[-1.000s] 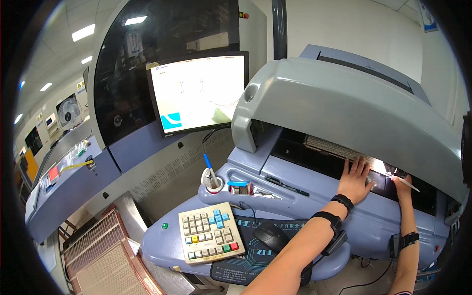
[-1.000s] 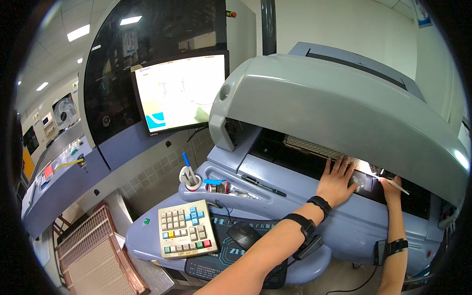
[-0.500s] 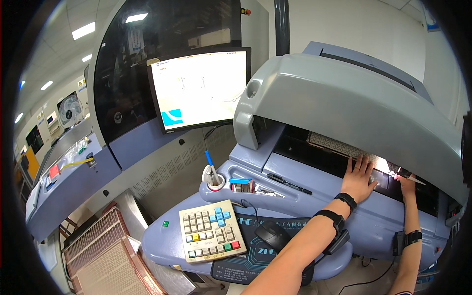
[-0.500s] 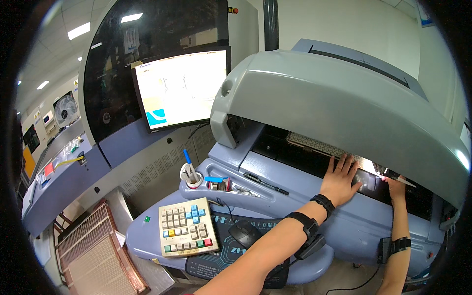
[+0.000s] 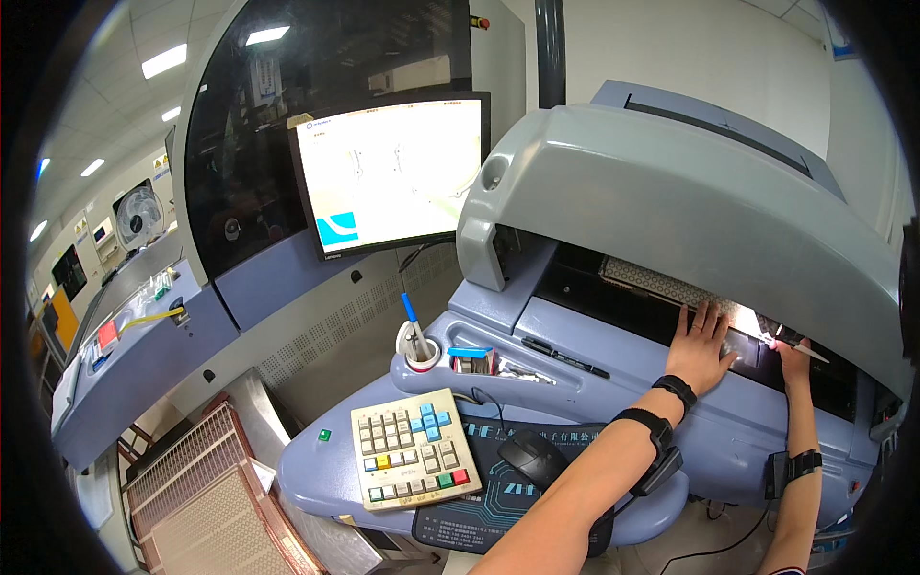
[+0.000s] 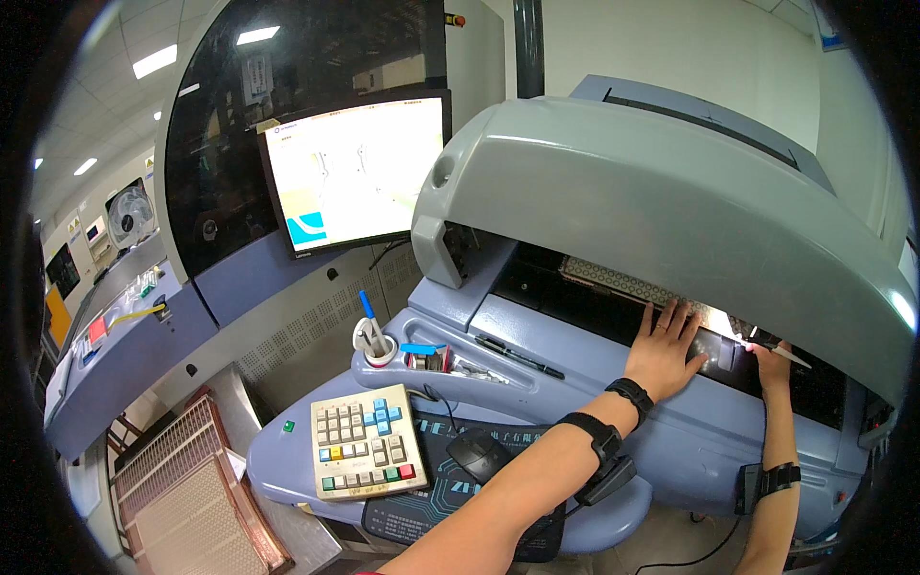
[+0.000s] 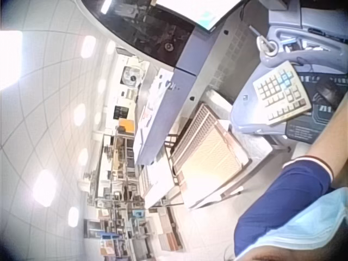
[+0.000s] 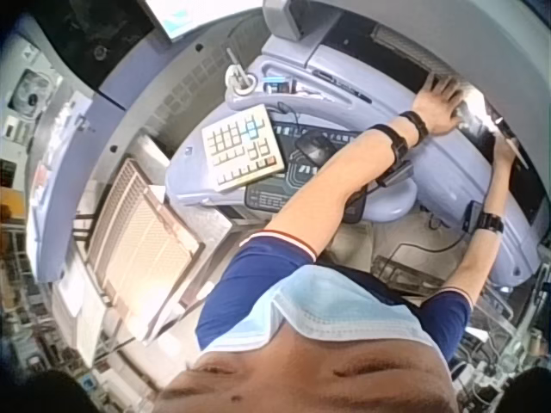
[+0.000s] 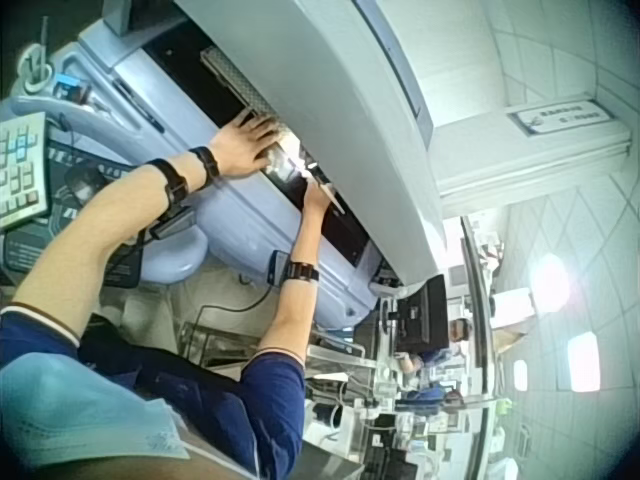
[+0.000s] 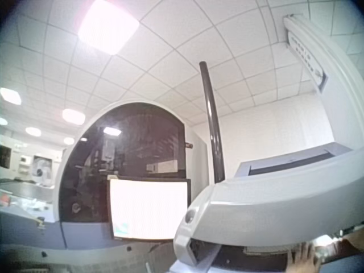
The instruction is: The person is inspecting a large printed circuit board (PCB) using a computer-aided inspection machine. They move the board under a camera and use a stylus to point at specific components while monitoring the output on a screen.
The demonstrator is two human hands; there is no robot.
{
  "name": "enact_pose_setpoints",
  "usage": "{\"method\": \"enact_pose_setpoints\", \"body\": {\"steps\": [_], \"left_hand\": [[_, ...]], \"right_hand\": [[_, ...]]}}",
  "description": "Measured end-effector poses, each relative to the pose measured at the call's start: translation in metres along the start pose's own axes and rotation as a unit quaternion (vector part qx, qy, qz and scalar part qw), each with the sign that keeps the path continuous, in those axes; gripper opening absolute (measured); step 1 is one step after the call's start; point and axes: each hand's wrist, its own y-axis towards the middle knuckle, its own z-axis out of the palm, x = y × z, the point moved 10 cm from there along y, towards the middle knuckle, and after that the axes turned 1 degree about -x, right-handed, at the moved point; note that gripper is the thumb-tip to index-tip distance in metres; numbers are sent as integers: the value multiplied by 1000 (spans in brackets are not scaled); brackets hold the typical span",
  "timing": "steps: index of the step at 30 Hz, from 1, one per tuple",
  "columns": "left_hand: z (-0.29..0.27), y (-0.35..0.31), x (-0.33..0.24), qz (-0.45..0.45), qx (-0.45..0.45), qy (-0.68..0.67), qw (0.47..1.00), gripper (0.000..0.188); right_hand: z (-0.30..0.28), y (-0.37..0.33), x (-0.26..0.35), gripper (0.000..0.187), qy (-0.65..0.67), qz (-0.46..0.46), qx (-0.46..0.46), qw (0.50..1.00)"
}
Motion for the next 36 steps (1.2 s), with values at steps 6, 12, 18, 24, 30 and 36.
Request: {"method": "enact_pose_setpoints", "body": {"steps": [6,12,18,24,30,36], "left_hand": [[-1,-1,2,-2,4,-6,1000,67],[-1,-1,2,-2,3,-6,1000,66],[0,-1,3,-3,-3,-10,1000,66],[-1,0,3,-2,-10,-16,1000,66],[1,0,4,-3,-6,-10,1000,67],[-1,-1,1,-3,-1,-10,1000,67]], "right_hand": [[4,0,-8,55,18,22,15,999],[-1,1,-11,60,11,5,-4,1000],[-3,6,-25,67,-8,15,2,1000],[-8,9,-31,74,-29,0,-15,999],[12,-3,-1,69,27,38,34,998],[1,-10,27,50,-20,-64,-37,997]]}}
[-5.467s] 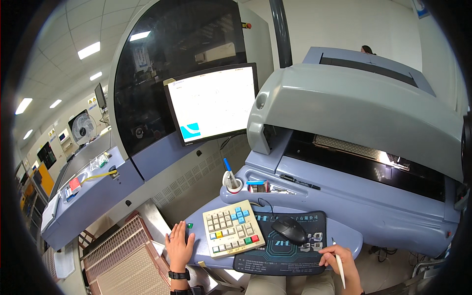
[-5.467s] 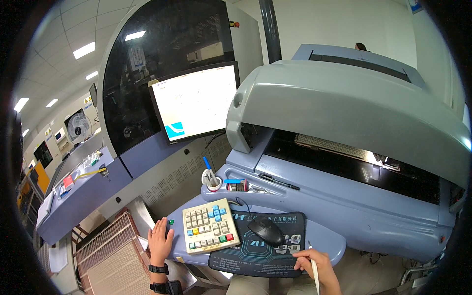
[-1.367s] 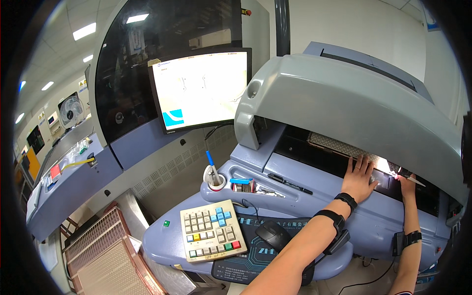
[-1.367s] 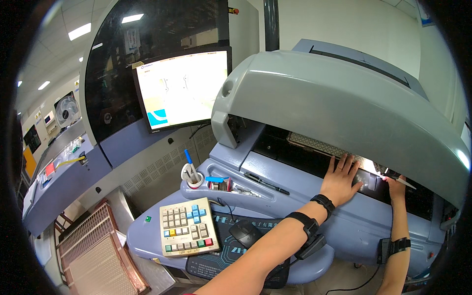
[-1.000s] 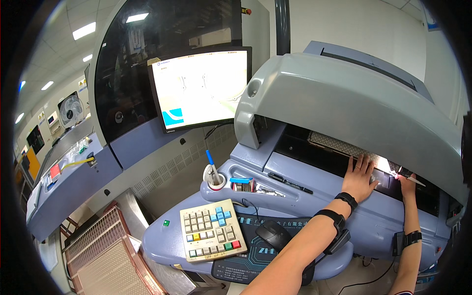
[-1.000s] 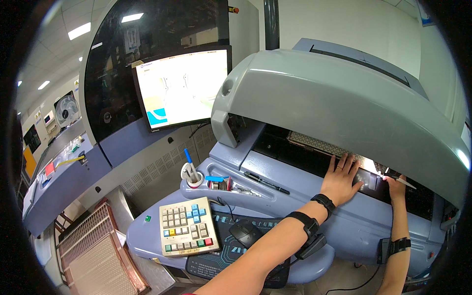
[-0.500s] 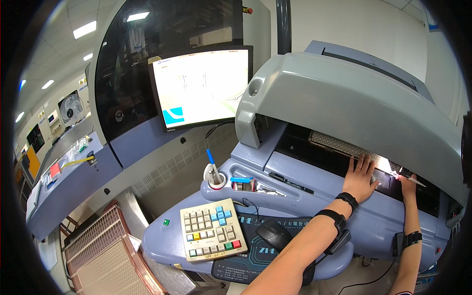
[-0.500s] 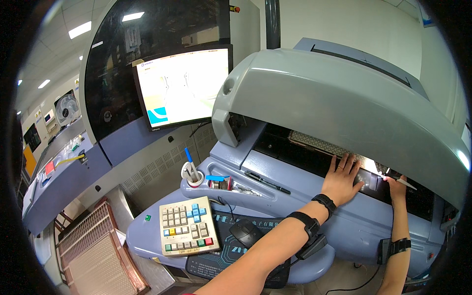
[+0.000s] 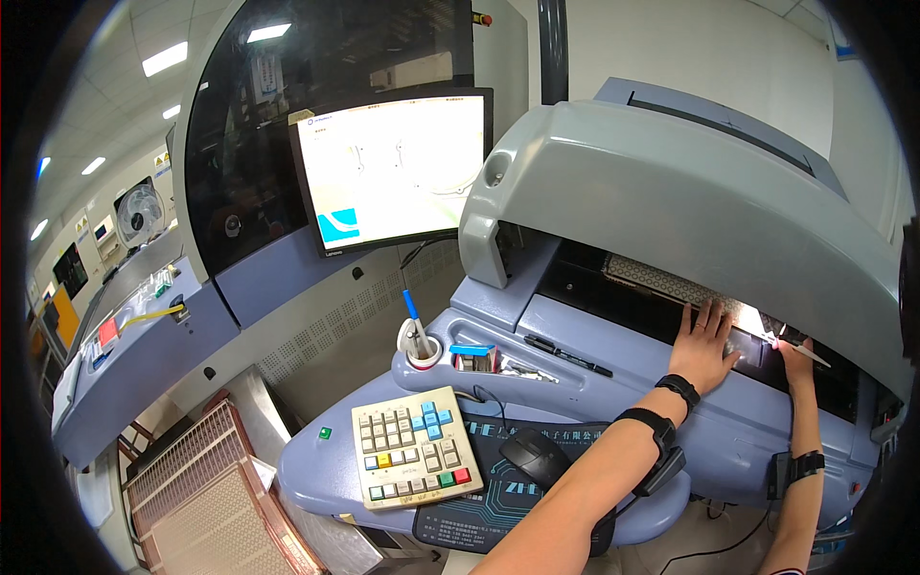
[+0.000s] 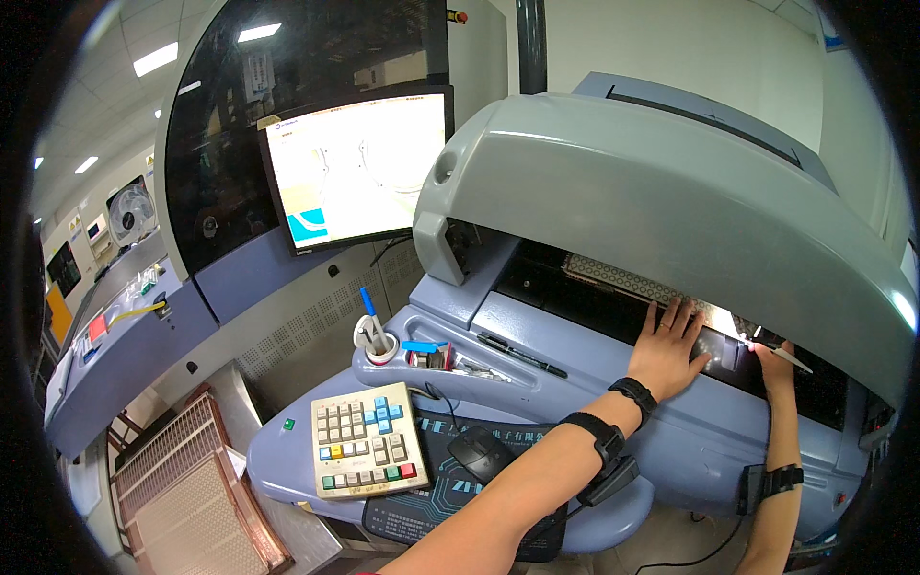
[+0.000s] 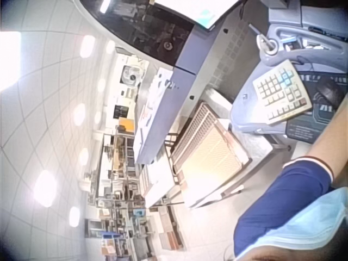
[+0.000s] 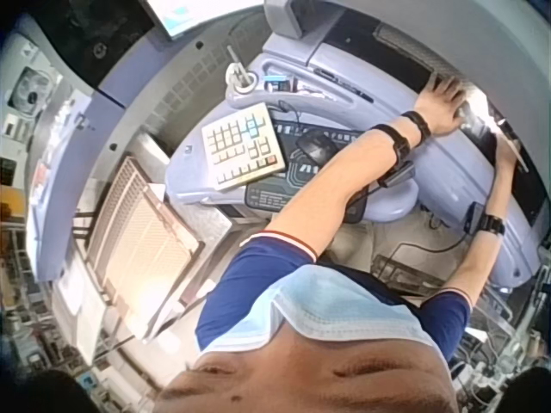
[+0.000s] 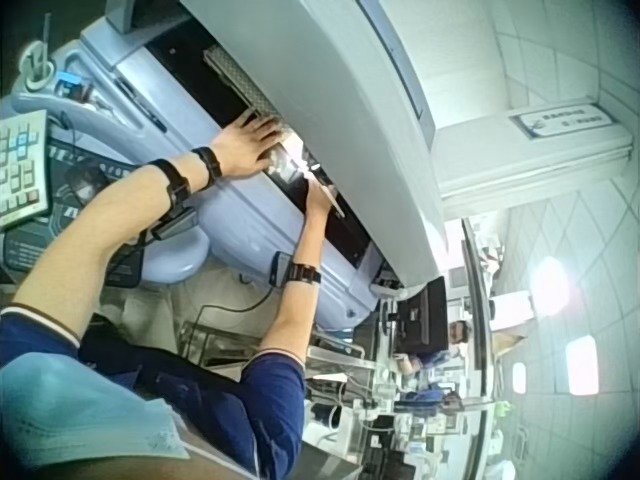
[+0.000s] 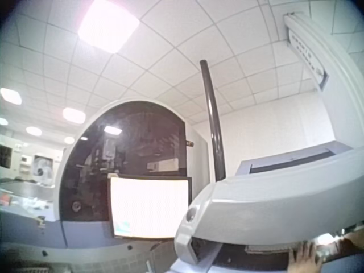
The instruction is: The person is inspecting a large printed circuit board (PCB) using a computer-aided inspection machine. They move the board under a camera and use a stylus to point at specific components while monitoring the output on a screen.
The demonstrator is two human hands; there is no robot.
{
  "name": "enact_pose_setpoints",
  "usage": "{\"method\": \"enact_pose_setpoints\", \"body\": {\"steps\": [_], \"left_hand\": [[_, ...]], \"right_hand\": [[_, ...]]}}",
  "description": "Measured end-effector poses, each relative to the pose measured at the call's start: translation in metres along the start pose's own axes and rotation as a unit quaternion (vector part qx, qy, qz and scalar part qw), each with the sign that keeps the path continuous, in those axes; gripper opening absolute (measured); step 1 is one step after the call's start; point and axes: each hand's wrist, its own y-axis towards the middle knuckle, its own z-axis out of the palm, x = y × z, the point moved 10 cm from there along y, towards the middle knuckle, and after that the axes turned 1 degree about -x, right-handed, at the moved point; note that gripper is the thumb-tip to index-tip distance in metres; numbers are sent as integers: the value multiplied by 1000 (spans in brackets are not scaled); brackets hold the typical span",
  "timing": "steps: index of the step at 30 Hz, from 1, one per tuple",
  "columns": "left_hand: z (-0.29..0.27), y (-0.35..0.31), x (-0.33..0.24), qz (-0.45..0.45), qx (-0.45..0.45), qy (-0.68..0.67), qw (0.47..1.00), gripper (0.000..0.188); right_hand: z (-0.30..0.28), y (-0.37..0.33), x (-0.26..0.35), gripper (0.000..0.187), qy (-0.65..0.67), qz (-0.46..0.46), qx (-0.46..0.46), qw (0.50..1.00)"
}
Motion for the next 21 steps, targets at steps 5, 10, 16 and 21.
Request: {"method": "enact_pose_setpoints", "body": {"steps": [5,10,16,21], "left_hand": [[1,0,2,1,-5,3,1000,67],[1,1,2,1,-8,-1,1000,67],[1,1,3,-1,-3,-8,1000,66],[0,1,0,3,-6,-5,1000,66]], "right_hand": [[5,4,-16,72,-12,101,67,993],[5,4,-14,72,-17,105,79,991],[-1,1,0,77,-45,74,25,996],[-11,2,-8,77,-82,71,-6,994]]}}
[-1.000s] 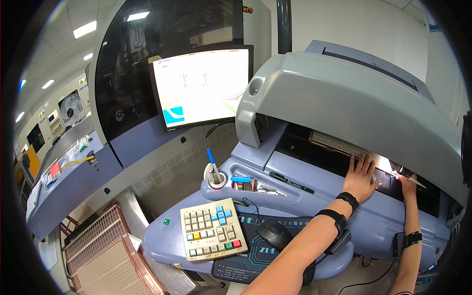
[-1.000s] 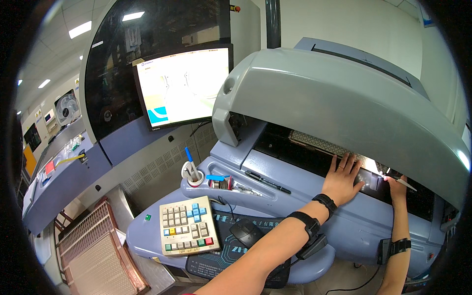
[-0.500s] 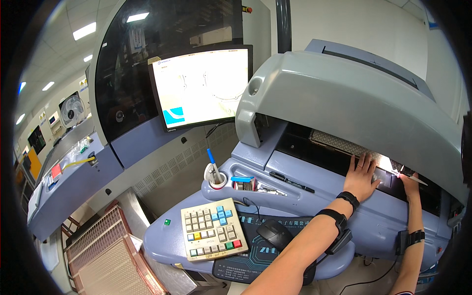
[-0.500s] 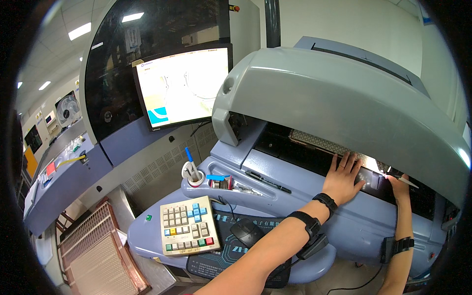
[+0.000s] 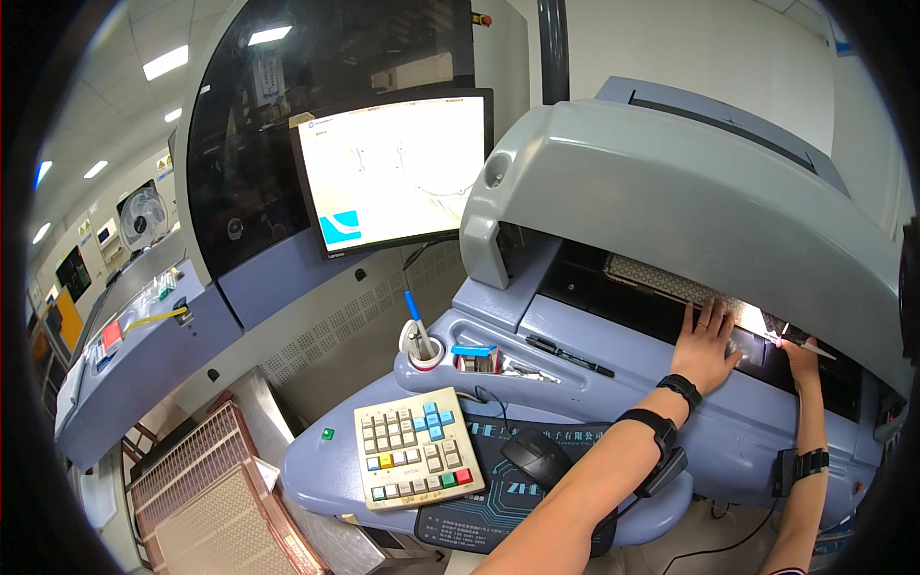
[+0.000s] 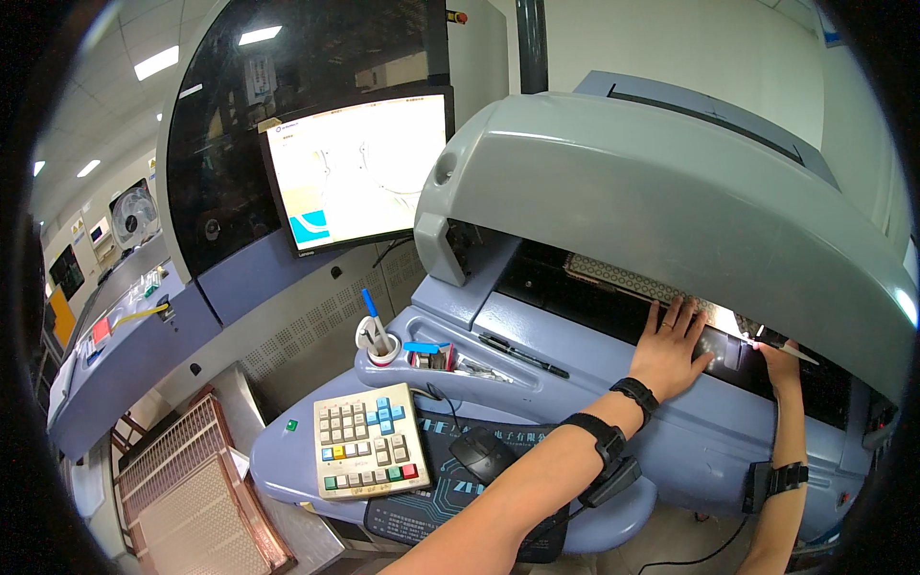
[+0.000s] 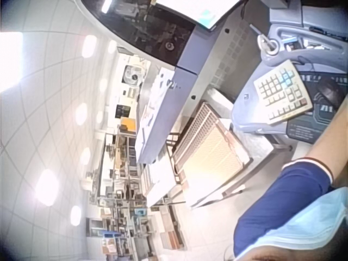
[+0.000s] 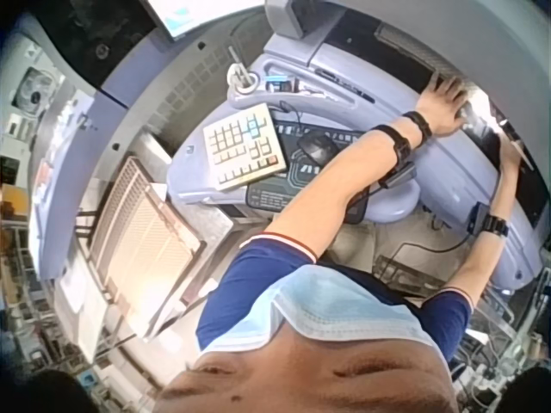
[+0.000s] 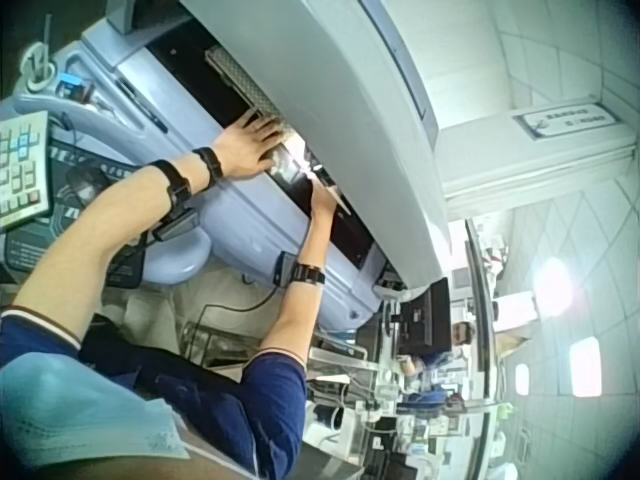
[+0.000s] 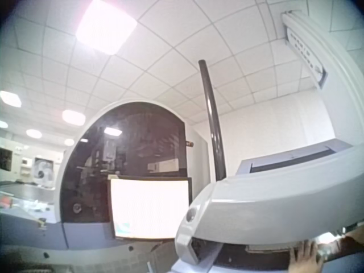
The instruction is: The person is inspecting a large printed circuit board (PCB) using a computer-aided inspection machine. They move the board under a camera and use a stylus to point at specific components while monitoring the output on a screen.
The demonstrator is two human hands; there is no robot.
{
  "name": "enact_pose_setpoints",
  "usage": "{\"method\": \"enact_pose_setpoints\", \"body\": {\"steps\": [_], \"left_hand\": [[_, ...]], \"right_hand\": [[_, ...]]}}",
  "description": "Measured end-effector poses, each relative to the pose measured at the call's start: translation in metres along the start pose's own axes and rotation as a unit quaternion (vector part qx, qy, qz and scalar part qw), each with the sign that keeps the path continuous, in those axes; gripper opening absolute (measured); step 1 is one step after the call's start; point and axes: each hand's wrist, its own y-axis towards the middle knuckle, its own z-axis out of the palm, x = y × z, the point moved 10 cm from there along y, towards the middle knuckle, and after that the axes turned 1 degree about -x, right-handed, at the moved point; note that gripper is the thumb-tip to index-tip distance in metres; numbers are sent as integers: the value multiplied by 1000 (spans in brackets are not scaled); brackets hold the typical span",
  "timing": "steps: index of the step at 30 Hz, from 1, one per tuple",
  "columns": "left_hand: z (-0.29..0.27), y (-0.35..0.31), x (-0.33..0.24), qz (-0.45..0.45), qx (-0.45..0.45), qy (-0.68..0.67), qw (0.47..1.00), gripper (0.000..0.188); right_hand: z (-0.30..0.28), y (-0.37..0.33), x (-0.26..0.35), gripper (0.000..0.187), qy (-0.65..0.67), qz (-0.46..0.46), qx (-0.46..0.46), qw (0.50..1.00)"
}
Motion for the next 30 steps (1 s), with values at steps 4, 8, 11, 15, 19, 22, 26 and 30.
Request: {"method": "enact_pose_setpoints", "body": {"steps": [4,8,11,15,19,22,26,30], "left_hand": [[-1,-1,3,-1,-1,8,1000,66],[0,-1,4,-3,6,12,1000,67],[2,1,-4,4,7,4,1000,67],[1,0,4,-3,0,7,1000,67],[-1,-1,3,-2,-2,4,1000,67],[0,0,2,0,-3,1,1000,66],[0,0,-2,4,-3,-6,1000,66],[-2,-1,5,-4,-4,-1,1000,66]], "right_hand": [[16,2,6,70,39,34,70,996],[20,0,10,56,95,57,99,989],[8,3,7,61,78,7,79,994],[20,-3,21,58,92,41,89,991],[19,-4,22,35,89,54,108,989],[16,-2,19,36,91,44,99,990],[8,-1,14,34,94,44,65,992],[24,-13,46,29,111,75,98,986]]}}
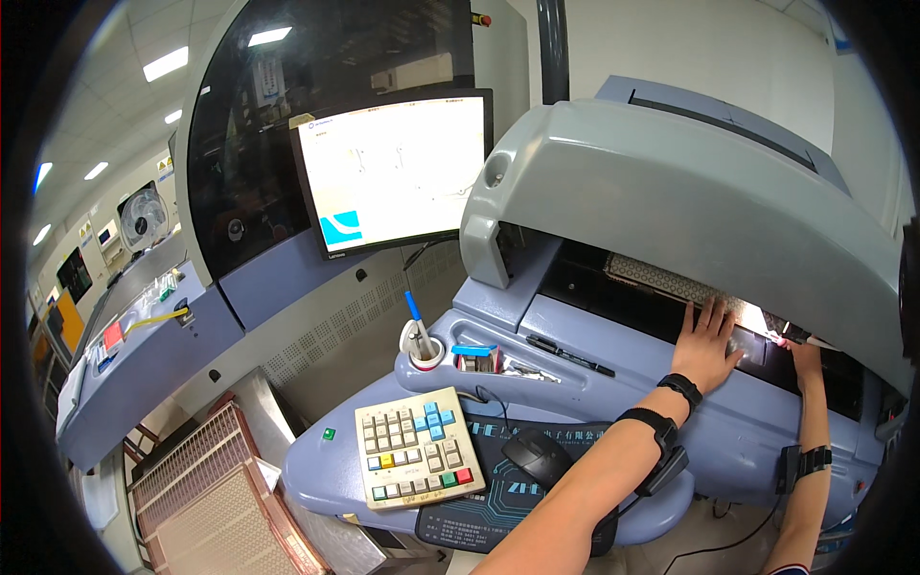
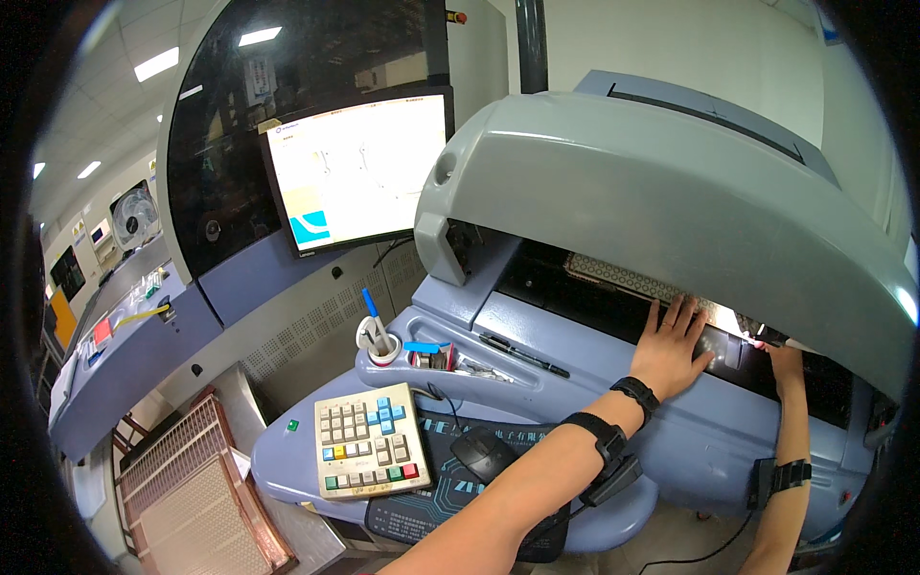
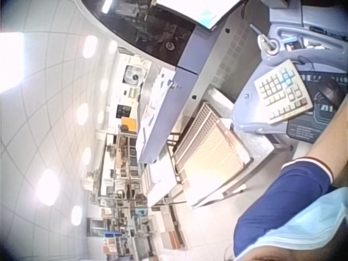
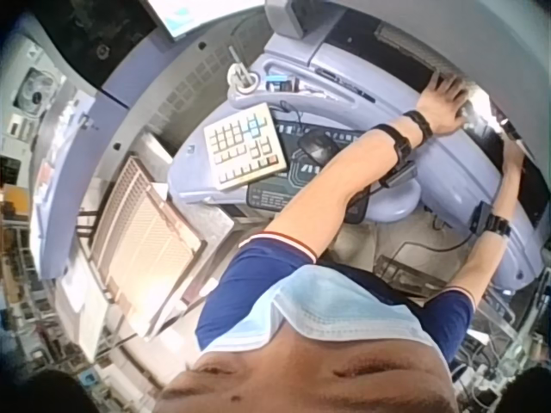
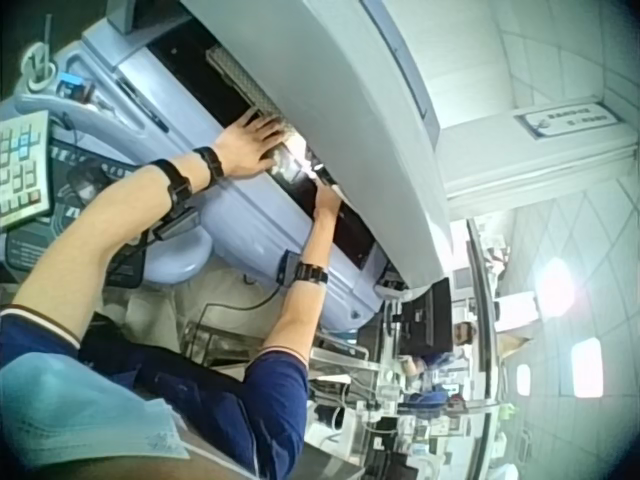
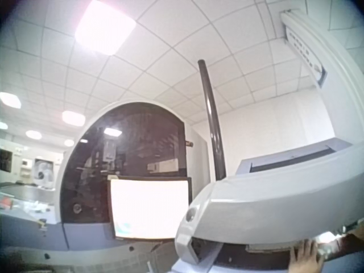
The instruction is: The person is inspecting a large printed circuit board (PCB) using a computer-aided inspection machine. They move the board under a camera and use a stylus to point at specific components while monitoring the output on a screen.
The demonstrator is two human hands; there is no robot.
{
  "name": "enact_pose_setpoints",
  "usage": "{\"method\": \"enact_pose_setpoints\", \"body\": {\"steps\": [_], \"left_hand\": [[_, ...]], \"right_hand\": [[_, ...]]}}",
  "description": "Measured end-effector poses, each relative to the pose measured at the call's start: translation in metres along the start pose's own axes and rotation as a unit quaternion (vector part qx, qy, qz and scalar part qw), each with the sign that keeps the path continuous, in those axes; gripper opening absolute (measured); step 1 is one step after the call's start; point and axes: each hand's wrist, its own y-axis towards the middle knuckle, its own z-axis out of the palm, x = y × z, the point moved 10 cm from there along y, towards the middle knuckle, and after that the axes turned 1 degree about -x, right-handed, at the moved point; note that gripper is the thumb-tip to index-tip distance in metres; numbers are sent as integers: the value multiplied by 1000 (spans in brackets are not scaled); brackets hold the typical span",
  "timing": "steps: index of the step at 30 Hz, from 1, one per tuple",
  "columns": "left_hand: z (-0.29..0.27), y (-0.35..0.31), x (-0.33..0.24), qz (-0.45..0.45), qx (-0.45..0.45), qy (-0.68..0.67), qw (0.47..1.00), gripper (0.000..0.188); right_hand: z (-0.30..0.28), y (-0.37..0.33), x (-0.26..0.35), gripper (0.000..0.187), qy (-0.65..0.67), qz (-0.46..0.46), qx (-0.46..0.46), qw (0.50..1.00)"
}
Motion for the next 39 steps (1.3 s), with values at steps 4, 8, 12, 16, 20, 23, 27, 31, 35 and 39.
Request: {"method": "enact_pose_setpoints", "body": {"steps": [4,8,12,16,20,23,27,31,35,39], "left_hand": [[0,0,-4,2,8,-7,1000,66],[0,0,-5,2,10,-4,1000,66],[1,1,-2,0,13,0,1000,66],[2,1,-3,1,17,2,1000,66],[3,1,-4,3,18,5,1000,66],[4,0,-1,1,14,4,1000,66],[3,1,-4,4,9,1,1000,66],[3,0,-1,2,6,1,1000,66],[2,0,-2,2,3,-2,1000,66],[2,1,-5,2,5,-11,1000,66]], "right_hand": [[-6,-2,4,20,-17,-11,-10,1000],[-6,1,-2,15,-29,-33,-1,999],[-3,1,-1,16,-4,-35,-9,999],[-6,2,-5,23,-8,-14,-15,1000],[-7,1,-5,31,14,-16,-21,1000],[0,-1,3,33,23,-20,-19,999],[-6,2,-6,34,6,-14,-12,1000],[-4,-1,-2,31,17,-6,-23,1000],[-3,1,-3,30,26,-26,-17,999],[-11,4,-13,30,15,-24,-25,999]]}}
